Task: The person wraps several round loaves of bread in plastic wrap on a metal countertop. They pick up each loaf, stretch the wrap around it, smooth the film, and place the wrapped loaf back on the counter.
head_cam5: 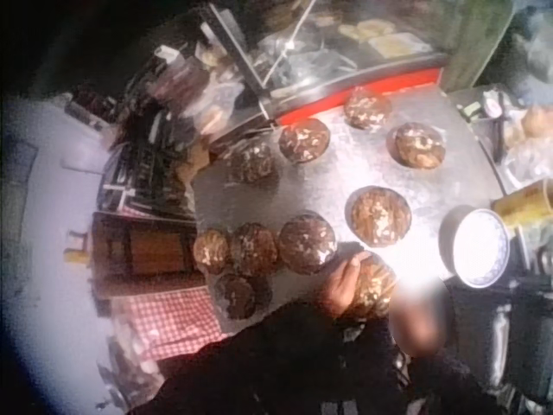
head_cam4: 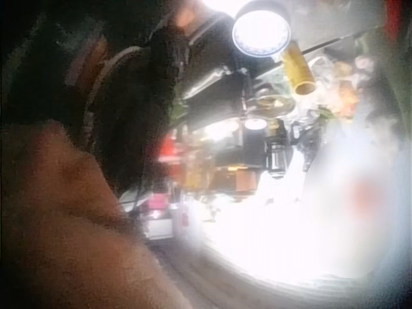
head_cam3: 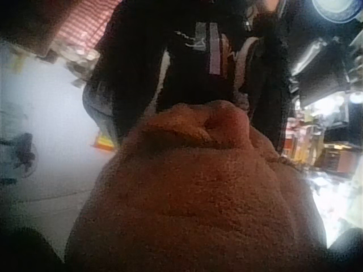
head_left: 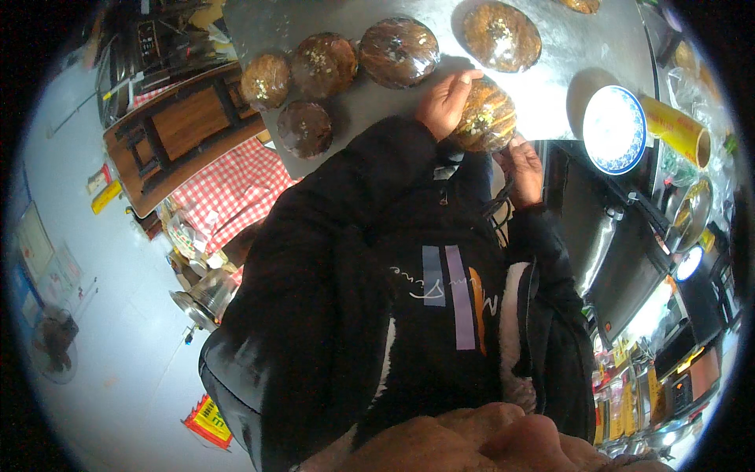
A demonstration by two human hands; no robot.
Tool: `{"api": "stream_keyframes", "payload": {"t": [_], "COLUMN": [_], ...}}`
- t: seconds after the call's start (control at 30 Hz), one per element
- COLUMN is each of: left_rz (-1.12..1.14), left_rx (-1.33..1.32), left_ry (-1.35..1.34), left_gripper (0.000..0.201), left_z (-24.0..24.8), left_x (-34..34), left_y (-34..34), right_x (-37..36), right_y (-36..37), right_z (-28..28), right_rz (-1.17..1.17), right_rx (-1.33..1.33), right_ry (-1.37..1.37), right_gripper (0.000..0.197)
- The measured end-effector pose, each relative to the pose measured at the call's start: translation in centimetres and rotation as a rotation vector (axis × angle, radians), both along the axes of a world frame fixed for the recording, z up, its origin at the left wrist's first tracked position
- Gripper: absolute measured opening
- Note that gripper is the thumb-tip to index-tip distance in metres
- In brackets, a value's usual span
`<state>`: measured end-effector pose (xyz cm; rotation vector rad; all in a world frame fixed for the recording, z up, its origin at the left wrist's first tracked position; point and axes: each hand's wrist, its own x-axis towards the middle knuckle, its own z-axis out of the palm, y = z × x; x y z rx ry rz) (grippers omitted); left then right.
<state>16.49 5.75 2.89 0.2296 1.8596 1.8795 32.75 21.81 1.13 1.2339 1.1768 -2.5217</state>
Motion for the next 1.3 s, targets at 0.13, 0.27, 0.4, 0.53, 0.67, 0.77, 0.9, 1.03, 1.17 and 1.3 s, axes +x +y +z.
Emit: {"api": "stream_keyframes", "payload": {"t": [0.13, 0.27, 0.4, 0.53, 0.67, 0.77, 0.9, 1.03, 1.17, 1.3], "left_rz": [0.008, 0.041, 0.11, 0.178, 0.223, 0.276, 0.25, 0.18, 0.185, 0.188], "left_rx": [0.034, 0.019, 0.023, 0.016, -0.066, -0.007, -0.093, -0.056, 0.058, 0.102], "left_ry": [-0.048, -0.115, -0.192, -0.15, -0.125, -0.157, -0.174, -0.119, -0.05, -0.13], "left_gripper": [0.043, 0.045, 0.044, 0.048, 0.045, 0.04, 0.038, 0.042, 0.046, 0.048], "left_z": [-1.2, -1.7, -2.1, -2.3, -1.8, -1.6, -1.2, -0.7, -0.4, -1.1], "left_x": [-0.1, 0.4, 0.8, 1.2, 2.0, 2.4, 2.8, 3.0, 3.0, 2.4], "left_y": [0.2, 0.3, 0.5, 0.5, 0.4, 0.5, -0.4, -1.1, -0.4, 0.7], "right_x": [0.6, 0.5, -1.0, -2.6, -3.7, -3.1, -1.4, -0.3, -1.8, -4.5], "right_y": [-0.7, -1.1, -1.4, -1.0, -1.1, -0.9, -1.1, -1.6, -2.2, -2.5], "right_z": [-1.1, -2.2, -2.5, -1.7, -1.9, -1.9, -0.1, 3.4, 4.7, 3.6], "right_rz": [-0.112, -0.118, -0.091, 0.07, -0.123, -0.108, -0.155, -0.111, -0.066, -0.075], "right_rx": [-0.016, 0.049, 0.255, 0.753, 0.488, 0.482, 0.748, 0.877, 0.759, 0.434], "right_ry": [0.031, 0.063, 0.019, -0.043, 0.004, 0.038, 0.116, 0.229, 0.296, 0.342], "right_gripper": [0.028, 0.025, 0.022, 0.021, 0.022, 0.024, 0.03, 0.04, 0.049, 0.052]}}
